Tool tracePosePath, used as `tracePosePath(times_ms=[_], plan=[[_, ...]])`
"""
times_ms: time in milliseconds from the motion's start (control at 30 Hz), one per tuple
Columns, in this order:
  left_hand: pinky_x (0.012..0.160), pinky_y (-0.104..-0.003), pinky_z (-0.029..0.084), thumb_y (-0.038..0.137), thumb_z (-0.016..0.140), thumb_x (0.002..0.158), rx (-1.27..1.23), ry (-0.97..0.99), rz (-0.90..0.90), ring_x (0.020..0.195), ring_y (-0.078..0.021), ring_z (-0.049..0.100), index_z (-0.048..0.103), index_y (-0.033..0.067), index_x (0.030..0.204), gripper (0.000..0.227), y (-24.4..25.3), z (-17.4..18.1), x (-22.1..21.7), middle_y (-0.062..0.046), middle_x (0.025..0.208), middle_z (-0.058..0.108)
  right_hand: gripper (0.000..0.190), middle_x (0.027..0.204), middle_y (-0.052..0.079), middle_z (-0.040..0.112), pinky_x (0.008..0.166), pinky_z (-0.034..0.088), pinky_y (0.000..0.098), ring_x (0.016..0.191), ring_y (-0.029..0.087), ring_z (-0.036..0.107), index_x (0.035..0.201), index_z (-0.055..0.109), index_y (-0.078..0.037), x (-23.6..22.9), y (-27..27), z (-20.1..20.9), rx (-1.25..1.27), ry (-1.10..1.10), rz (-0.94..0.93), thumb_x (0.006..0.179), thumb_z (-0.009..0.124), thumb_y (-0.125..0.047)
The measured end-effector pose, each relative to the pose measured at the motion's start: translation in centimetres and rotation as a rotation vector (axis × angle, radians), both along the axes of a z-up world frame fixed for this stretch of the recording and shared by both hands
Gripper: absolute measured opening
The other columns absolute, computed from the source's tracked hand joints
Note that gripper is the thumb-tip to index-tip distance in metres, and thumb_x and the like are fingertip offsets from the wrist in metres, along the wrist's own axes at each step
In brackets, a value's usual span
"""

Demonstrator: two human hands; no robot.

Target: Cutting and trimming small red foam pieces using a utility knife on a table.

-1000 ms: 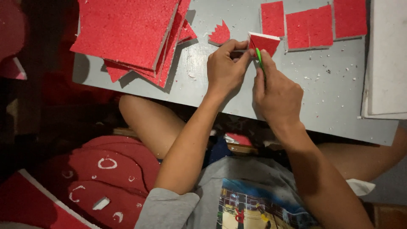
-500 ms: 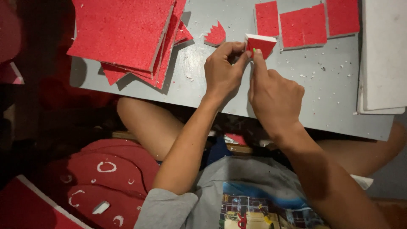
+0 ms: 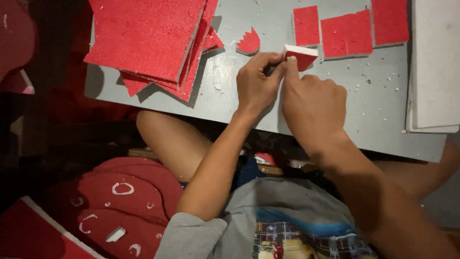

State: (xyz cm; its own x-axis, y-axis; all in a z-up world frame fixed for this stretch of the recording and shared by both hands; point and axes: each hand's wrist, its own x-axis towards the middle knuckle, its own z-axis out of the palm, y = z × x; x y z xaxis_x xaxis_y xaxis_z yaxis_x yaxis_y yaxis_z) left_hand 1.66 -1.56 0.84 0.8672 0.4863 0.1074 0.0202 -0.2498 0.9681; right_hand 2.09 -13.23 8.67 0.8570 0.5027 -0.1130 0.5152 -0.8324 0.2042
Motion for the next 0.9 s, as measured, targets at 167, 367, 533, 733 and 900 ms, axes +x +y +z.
tracePosePath(times_ms=[167, 367, 533, 733, 900], plan=[[0.071, -0.029, 0.053, 0.026, 0.069, 0.090, 0.079, -0.060, -0.005, 0.081, -0.0125, 0.071, 0.072, 0.0167, 0.090, 0.009, 0.1, 0.3, -0.2, 0.005, 0.092, 0.074, 0.055, 0.063, 0.008, 0.069, 0.043, 0.046, 0.0439, 0.052, 0.037, 0.069, 0.144, 0.053, -0.010, 0.7, 0.6, -0.4, -0.017, -0.072, 0.049, 0.089, 0.054, -0.010], [0.070, -0.028, 0.054, 0.022, 0.071, 0.088, 0.050, -0.022, 0.010, 0.078, -0.0125, 0.070, 0.074, 0.0152, 0.092, 0.008, 0.0, -0.4, 0.0, 0.004, 0.089, 0.075, 0.061, 0.056, 0.004, 0.066, 0.039, 0.038, 0.0427, 0.043, 0.037, 0.064, 0.145, 0.054, -0.016, -0.7, -0.9, 2.0, 0.022, -0.043, 0.064, 0.085, 0.054, -0.010], [0.069, -0.028, 0.057, 0.023, 0.076, 0.087, 0.059, -0.043, 0.023, 0.078, -0.0127, 0.072, 0.075, 0.0130, 0.093, 0.012, 0.1, -1.5, 0.3, 0.002, 0.088, 0.077, 0.046, 0.048, -0.002, 0.057, 0.050, 0.046, 0.0383, 0.044, 0.020, 0.054, 0.154, 0.054, -0.031, -2.8, -2.7, 6.4, 0.142, 0.168, -0.198, 0.108, 0.046, -0.033], [0.073, -0.028, 0.059, 0.025, 0.074, 0.087, 0.004, 0.026, 0.017, 0.082, -0.0125, 0.075, 0.075, 0.0123, 0.093, 0.014, 0.1, 0.2, 0.0, 0.000, 0.091, 0.080, 0.048, 0.062, 0.013, 0.060, 0.050, 0.039, 0.0447, 0.044, 0.027, 0.049, 0.154, 0.056, -0.012, -1.8, -3.2, 0.9, 0.793, 0.222, -0.229, 0.107, 0.050, -0.013], [0.074, -0.028, 0.058, 0.025, 0.073, 0.087, 0.042, 0.004, 0.027, 0.080, -0.0117, 0.075, 0.074, 0.0156, 0.091, 0.010, 0.2, -0.2, 0.3, 0.004, 0.089, 0.078, 0.049, 0.060, 0.015, 0.060, 0.050, 0.038, 0.0442, 0.043, 0.029, 0.049, 0.156, 0.051, -0.008, -1.9, -2.0, -0.3, 0.837, 0.234, -0.174, 0.108, 0.049, -0.012]])
